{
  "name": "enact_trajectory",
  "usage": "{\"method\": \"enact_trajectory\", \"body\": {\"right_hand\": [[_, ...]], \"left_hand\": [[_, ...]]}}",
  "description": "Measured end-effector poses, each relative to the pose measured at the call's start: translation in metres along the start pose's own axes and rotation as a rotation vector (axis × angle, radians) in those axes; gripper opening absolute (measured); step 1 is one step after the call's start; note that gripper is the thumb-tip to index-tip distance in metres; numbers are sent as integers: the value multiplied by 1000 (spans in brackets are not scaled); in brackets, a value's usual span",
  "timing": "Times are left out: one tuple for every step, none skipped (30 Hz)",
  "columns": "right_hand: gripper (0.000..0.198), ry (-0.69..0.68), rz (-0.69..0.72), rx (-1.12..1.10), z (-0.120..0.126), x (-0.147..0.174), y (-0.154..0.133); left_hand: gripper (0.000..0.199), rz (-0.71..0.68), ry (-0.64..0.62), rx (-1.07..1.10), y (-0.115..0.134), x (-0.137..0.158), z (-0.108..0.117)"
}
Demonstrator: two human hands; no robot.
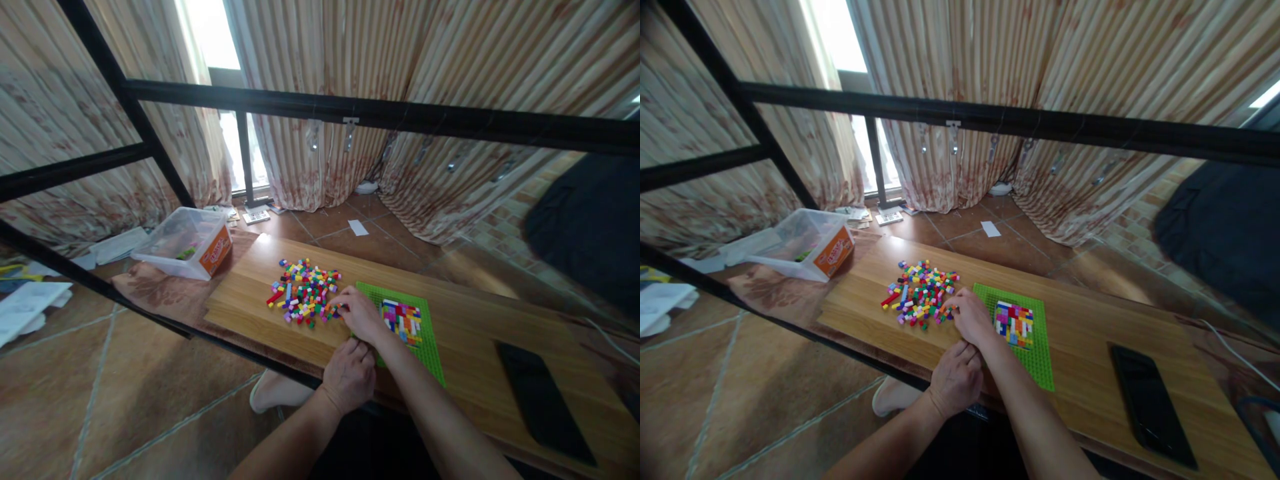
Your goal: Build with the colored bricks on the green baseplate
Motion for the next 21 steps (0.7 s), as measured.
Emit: {"method": "enact_trajectory", "body": {"right_hand": [[28, -15, 17, -2, -1, 0, -2], [27, -23, 24, 0, -2, 1, -3], [25, -25, 23, 5, -3, 0, -4], [23, -22, 21, 9, -4, 0, -5], [21, -18, 22, 11, -5, -1, -5], [19, -13, 28, 12, -5, -1, -6], [18, -7, 38, 11, -6, -1, -7], [16, -1, 49, 9, -6, -1, -8], [15, 7, 58, 6, -6, -1, -8], [14, 15, 65, 3, -6, 0, -9], [14, 20, 72, 1, -6, 0, -9], [14, 22, 78, -2, -6, 0, -10], [14, 21, 86, -5, -7, 0, -10], [13, 18, 97, -9, -7, -1, -11], [12, 14, 111, -15, -7, -1, -11], [11, 9, 126, -21, -8, -2, -12], [10, 4, 142, -27, -8, -2, -12], [10, 0, 156, -28, -8, -2, -13], [10, -6, 168, -26, -7, -2, -13], [10, -8, 175, -19, -7, -2, -14], [10, -6, 176, -12, -5, -1, -15]], "left_hand": [[18, -2, 9, 5, 0, 0, 0], [18, -4, 16, 10, 0, 0, 0], [17, -6, 21, 14, 0, 0, 0], [16, -9, 25, 18, 0, 0, 0], [15, -12, 28, 24, 0, 0, 0], [15, -16, 29, 34, 0, -1, 1], [15, -17, 28, 46, 0, -1, 3], [16, -11, 27, 63, -1, -2, 4], [18, 3, 26, 83, -1, -3, 6], [19, 25, 26, 106, -2, -3, 9], [20, 52, 28, 133, -3, -3, 11], [21, 81, 37, 163, -4, -3, 14], [22, 108, 52, 195, -5, -3, 17], [22, 134, 73, 229, -6, -2, 21], [22, 160, 98, 260, -8, 0, 26], [22, 191, 129, 284, -11, 1, 30], [22, 229, 165, 296, -14, 3, 36], [21, 273, 207, 295, -20, 4, 42], [19, 320, 252, 281, -26, 5, 48], [18, 368, 299, 257, -34, 6, 55], [18, 414, 342, 227, -42, 6, 61]]}}
Point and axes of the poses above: each hand's wrist, its own x-axis away from the middle knuckle, its own z-axis out of the back of the hand, y = z × x, the point moved 5 cm from there along -x, towards the middle knuckle, and after that the axes turned 7 degrees about y, right-handed, at the moved point
